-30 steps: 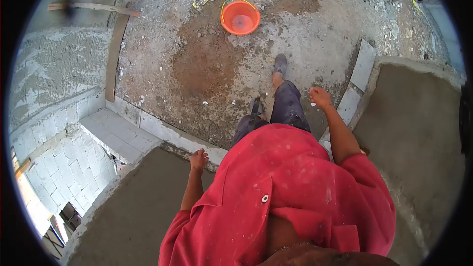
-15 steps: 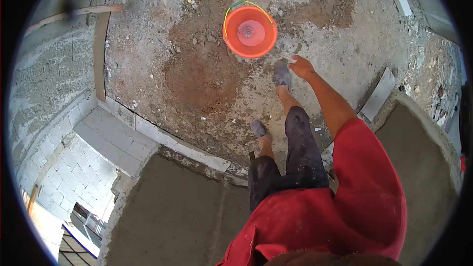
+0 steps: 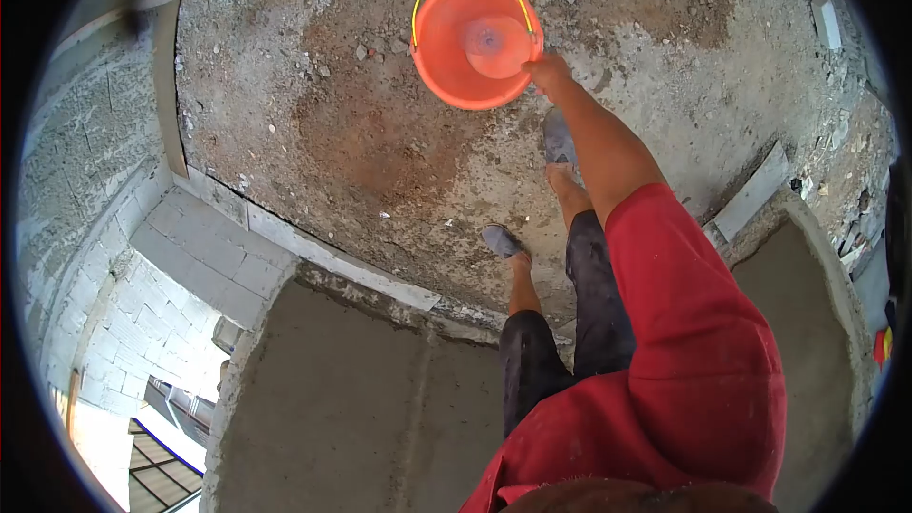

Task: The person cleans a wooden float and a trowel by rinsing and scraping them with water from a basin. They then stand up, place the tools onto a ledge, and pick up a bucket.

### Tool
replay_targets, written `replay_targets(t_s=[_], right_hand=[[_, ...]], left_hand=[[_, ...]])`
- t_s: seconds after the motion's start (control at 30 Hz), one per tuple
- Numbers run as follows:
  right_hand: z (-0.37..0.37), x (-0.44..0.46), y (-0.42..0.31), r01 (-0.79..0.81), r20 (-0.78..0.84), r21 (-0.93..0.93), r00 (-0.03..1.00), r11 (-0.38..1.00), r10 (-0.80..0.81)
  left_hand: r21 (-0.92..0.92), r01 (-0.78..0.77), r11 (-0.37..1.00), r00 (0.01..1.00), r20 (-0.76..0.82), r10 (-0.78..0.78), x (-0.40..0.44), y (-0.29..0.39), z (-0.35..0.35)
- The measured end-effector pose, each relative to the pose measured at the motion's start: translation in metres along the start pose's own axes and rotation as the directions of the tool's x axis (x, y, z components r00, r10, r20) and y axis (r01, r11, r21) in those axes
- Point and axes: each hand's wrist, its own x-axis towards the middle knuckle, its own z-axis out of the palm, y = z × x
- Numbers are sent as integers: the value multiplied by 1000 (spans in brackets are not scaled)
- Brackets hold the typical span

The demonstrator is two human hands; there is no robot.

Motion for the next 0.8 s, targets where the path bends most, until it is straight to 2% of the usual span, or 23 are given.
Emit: replay_targets(t_s=[0.07, 0.13, 0.23, 0.3, 0.43, 0.5, 0.57, 0.6, 0.67, 0.7, 0.77, 0.8], right_hand=[[8, -22, -8, 96, 19, 5, 995, 995, -96], [5, -43, 7, 40, -78, 85, 996, 996, -33], [-51, -135, 5, -28, 69, 309, 998, 951, 7], [-91, -191, 9, -25, 128, 356, 992, 934, -22], [-172, -315, 15, 98, 127, 482, 975, 871, -180], [-205, -380, 13, 192, 71, 483, 964, 854, -257], [-236, -452, 7, 296, -21, 517, 942, 803, -334], [-246, -489, 5, 366, -63, 513, 918, 776, -392], [-265, -554, 7, 477, -144, 509, 868, 717, -475], [-270, -584, 11, 533, -191, 472, 839, 702, -509], [-288, -637, 11, 646, -280, 377, 763, 664, -583], [-300, -669, 10, 637, -281, 325, 770, 699, -572]], left_hand=[[-2, -21, 1000, 1000, 5, 21, -7, 2, -5], [-6, -59, 998, 998, 24, 59, -7, 7, -10], [-13, -145, 989, 988, 59, 145, 0, 23, -20], [-19, -200, 980, 976, 83, 201, 8, 36, -31], [-75, -313, 947, 938, 135, 320, 29, 73, -62], [-162, -395, 904, 886, 194, 421, 40, 115, -81], [-300, -501, 812, 742, 335, 581, 32, 196, -80], [-340, -537, 773, 650, 417, 635, -23, 249, -65], [-367, -689, 625, 336, 602, 724, -92, 326, -33], [-385, -719, 579, 215, 669, 712, -130, 353, -16], [-423, -717, 555, -40, 818, 573, -211, 381, 7], [-450, -696, 560, -99, 832, 546, -250, 379, 17]])
